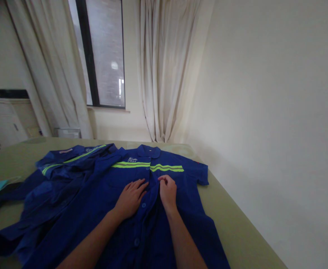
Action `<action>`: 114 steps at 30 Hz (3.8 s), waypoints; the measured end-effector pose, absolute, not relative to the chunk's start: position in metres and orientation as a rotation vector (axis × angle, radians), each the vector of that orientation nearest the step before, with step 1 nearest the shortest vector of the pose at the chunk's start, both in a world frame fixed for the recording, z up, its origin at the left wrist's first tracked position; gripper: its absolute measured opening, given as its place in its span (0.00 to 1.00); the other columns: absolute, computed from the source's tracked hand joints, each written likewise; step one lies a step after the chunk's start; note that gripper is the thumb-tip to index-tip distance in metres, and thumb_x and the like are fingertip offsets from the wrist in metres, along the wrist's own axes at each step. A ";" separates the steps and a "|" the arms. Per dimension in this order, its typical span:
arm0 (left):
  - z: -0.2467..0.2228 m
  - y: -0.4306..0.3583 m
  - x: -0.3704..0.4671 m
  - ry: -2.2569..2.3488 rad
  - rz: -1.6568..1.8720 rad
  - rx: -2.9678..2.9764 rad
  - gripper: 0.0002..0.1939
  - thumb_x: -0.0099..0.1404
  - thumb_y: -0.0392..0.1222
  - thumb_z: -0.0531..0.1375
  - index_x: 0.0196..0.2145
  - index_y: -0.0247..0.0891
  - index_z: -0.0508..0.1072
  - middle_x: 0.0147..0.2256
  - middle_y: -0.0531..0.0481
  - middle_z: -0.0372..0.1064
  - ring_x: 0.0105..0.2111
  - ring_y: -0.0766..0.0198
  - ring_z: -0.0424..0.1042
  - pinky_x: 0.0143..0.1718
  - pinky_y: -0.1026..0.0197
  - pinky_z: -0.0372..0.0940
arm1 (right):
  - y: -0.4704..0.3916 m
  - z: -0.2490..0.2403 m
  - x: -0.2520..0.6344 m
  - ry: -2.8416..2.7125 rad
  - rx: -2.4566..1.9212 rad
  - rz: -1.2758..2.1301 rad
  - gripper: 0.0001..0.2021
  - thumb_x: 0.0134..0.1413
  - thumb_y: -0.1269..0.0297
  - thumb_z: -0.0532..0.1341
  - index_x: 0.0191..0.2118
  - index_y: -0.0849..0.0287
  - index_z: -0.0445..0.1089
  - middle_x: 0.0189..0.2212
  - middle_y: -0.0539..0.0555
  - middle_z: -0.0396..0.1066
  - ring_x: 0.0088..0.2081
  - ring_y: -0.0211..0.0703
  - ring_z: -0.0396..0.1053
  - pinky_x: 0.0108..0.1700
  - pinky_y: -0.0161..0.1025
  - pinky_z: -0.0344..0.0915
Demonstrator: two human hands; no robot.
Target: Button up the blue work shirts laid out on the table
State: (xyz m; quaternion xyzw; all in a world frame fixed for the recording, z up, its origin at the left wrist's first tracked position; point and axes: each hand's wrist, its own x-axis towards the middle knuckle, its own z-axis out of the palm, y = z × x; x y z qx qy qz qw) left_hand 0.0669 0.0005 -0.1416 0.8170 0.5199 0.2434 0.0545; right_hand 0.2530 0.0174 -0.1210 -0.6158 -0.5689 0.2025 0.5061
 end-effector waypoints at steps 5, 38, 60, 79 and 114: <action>-0.133 0.001 0.071 1.593 0.725 2.467 0.16 0.72 0.39 0.54 0.55 0.45 0.73 0.60 0.46 0.70 0.60 0.52 0.67 0.61 0.46 0.59 | 0.016 -0.122 0.242 -1.504 -1.718 0.380 0.15 0.52 0.57 0.63 0.44 0.57 0.75 0.34 0.54 0.76 0.35 0.48 0.73 0.37 0.38 0.63; -0.126 0.008 0.070 1.584 0.808 2.309 0.13 0.69 0.31 0.52 0.45 0.41 0.73 0.46 0.47 0.74 0.48 0.55 0.71 0.49 0.55 0.63 | 0.020 -0.135 0.236 -1.435 -1.376 0.593 0.19 0.50 0.65 0.60 0.51 0.54 0.65 0.28 0.46 0.71 0.26 0.42 0.70 0.32 0.37 0.65; -0.133 0.014 0.067 1.490 0.996 2.191 0.08 0.68 0.31 0.56 0.39 0.41 0.73 0.39 0.49 0.74 0.42 0.57 0.71 0.45 0.58 0.64 | 0.005 -0.128 0.222 -1.712 -1.415 0.414 0.10 0.49 0.70 0.60 0.36 0.56 0.79 0.34 0.52 0.77 0.37 0.45 0.74 0.41 0.37 0.65; -0.131 0.016 0.063 1.347 1.110 2.064 0.12 0.68 0.31 0.54 0.43 0.44 0.73 0.40 0.52 0.78 0.42 0.61 0.76 0.45 0.62 0.66 | 0.014 -0.130 0.225 -1.686 -1.350 0.626 0.07 0.48 0.65 0.63 0.33 0.58 0.77 0.24 0.48 0.73 0.24 0.39 0.66 0.28 0.34 0.58; -0.140 -0.014 0.069 1.640 0.672 2.503 0.24 0.74 0.42 0.49 0.65 0.37 0.64 0.66 0.39 0.62 0.66 0.49 0.59 0.67 0.42 0.52 | 0.014 -0.121 0.223 -1.669 -1.681 0.505 0.07 0.51 0.69 0.61 0.36 0.53 0.73 0.29 0.51 0.72 0.32 0.45 0.71 0.37 0.39 0.61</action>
